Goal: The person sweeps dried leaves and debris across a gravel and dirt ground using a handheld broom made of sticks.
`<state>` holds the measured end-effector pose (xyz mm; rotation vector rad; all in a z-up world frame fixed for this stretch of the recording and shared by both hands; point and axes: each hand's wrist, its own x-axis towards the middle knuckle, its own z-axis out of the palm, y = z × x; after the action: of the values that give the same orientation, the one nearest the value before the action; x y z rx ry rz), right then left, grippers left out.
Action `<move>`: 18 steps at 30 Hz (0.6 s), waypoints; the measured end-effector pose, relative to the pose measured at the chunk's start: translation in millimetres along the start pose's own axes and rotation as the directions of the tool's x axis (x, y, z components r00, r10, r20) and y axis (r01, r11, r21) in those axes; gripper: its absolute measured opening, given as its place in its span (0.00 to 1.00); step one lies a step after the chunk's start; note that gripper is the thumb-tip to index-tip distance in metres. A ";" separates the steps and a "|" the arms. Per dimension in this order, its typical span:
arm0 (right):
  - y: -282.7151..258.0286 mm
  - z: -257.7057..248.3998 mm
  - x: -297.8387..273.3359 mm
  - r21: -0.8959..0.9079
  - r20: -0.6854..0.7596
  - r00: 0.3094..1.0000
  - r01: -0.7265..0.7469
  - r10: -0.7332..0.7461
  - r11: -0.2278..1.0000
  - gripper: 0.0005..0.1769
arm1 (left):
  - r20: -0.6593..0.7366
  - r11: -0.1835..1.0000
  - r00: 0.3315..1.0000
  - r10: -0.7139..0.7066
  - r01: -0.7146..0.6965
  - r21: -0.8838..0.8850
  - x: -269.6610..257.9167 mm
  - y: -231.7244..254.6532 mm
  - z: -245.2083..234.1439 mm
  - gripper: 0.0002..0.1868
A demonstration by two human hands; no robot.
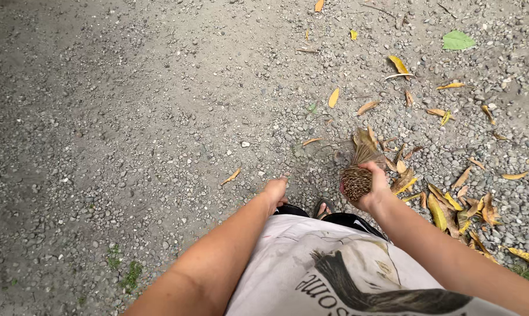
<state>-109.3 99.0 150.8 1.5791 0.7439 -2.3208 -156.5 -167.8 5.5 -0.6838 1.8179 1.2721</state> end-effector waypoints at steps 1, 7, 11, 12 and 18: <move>3.0 2.3 -3.2 -0.068 0.023 1.000 0.009 -0.007 0.998 0.19 | 0.011 1.000 1.000 -0.002 0.002 -0.015 2.1 -0.8 8.0 0.31; 3.8 28.8 -9.1 -0.194 0.294 0.948 -0.068 0.124 0.979 0.21 | 0.089 0.999 0.995 0.042 -0.039 -0.029 10.7 16.8 35.1 0.32; -0.5 56.6 24.6 -0.092 0.407 0.846 -0.339 0.346 0.936 0.26 | 0.114 1.000 0.993 0.027 -0.026 -0.009 10.3 29.5 16.3 0.32; -4.3 57.6 32.4 -0.069 0.403 0.825 -0.403 0.395 0.912 0.27 | 0.126 0.999 0.991 0.037 -0.037 -0.002 12.5 31.2 6.5 0.32; -24.9 24.5 53.1 0.347 -0.065 0.996 0.077 -0.058 0.935 0.22 | 0.067 1.000 0.998 -0.016 0.018 -0.022 27.1 34.3 -68.5 0.35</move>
<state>-161.0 111.6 116.0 1.7885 0.4145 -2.5825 -218.7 -219.7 12.2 -0.6603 1.7424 1.2910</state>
